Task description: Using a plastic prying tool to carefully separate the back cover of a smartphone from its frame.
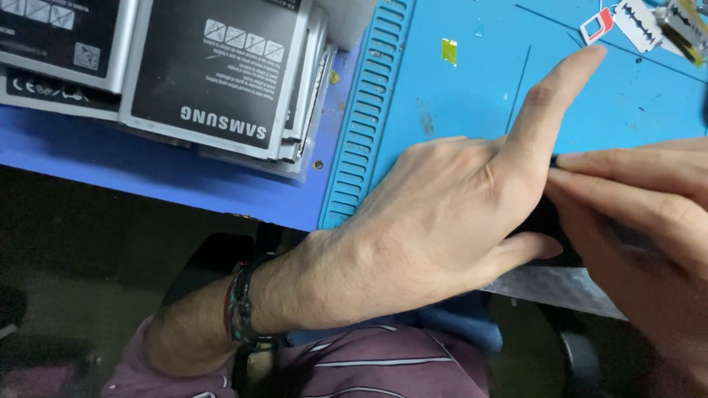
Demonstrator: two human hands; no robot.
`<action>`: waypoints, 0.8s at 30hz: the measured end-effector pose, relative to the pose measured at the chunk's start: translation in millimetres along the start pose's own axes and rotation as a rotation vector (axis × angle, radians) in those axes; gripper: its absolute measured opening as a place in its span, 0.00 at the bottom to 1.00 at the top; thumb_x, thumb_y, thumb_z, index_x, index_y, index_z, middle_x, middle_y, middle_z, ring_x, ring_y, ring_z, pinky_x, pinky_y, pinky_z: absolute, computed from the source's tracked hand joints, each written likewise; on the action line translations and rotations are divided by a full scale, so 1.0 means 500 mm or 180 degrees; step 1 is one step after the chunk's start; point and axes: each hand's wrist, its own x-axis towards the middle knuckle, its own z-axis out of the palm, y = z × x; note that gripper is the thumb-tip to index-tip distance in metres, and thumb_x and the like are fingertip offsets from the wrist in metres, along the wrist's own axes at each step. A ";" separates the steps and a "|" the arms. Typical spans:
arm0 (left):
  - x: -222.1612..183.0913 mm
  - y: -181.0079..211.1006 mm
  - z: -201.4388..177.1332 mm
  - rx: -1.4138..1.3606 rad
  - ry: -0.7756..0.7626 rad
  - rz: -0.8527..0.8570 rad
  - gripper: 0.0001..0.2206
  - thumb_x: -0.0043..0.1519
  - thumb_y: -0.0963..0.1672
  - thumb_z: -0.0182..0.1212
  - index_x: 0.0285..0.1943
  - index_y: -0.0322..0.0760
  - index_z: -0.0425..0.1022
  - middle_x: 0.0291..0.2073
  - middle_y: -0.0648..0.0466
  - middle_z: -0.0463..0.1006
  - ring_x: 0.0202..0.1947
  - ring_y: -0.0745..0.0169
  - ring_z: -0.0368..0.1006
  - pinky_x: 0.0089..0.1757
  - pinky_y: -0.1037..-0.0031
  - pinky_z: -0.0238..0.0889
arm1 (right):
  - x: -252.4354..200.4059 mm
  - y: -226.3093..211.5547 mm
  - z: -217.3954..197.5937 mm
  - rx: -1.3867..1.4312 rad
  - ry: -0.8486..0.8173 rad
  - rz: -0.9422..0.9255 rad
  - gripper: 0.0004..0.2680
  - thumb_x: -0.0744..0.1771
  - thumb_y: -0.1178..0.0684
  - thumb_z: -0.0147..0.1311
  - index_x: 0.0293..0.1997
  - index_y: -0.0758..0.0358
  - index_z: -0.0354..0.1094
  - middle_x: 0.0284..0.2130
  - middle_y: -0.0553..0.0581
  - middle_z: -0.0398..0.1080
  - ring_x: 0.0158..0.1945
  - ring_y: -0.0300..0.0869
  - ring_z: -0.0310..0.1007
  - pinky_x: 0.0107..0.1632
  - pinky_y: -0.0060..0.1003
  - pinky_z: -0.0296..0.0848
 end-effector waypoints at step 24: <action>-0.003 0.000 -0.003 -0.0014 0.0021 0.0018 0.55 0.64 0.45 0.79 0.86 0.41 0.28 0.30 0.55 0.85 0.33 0.47 0.84 0.33 0.56 0.69 | 0.039 -0.035 -0.022 0.0026 -0.0269 -0.0152 0.06 0.70 0.68 0.64 0.52 0.76 0.75 0.51 0.71 0.79 0.52 0.61 0.79 0.55 0.52 0.76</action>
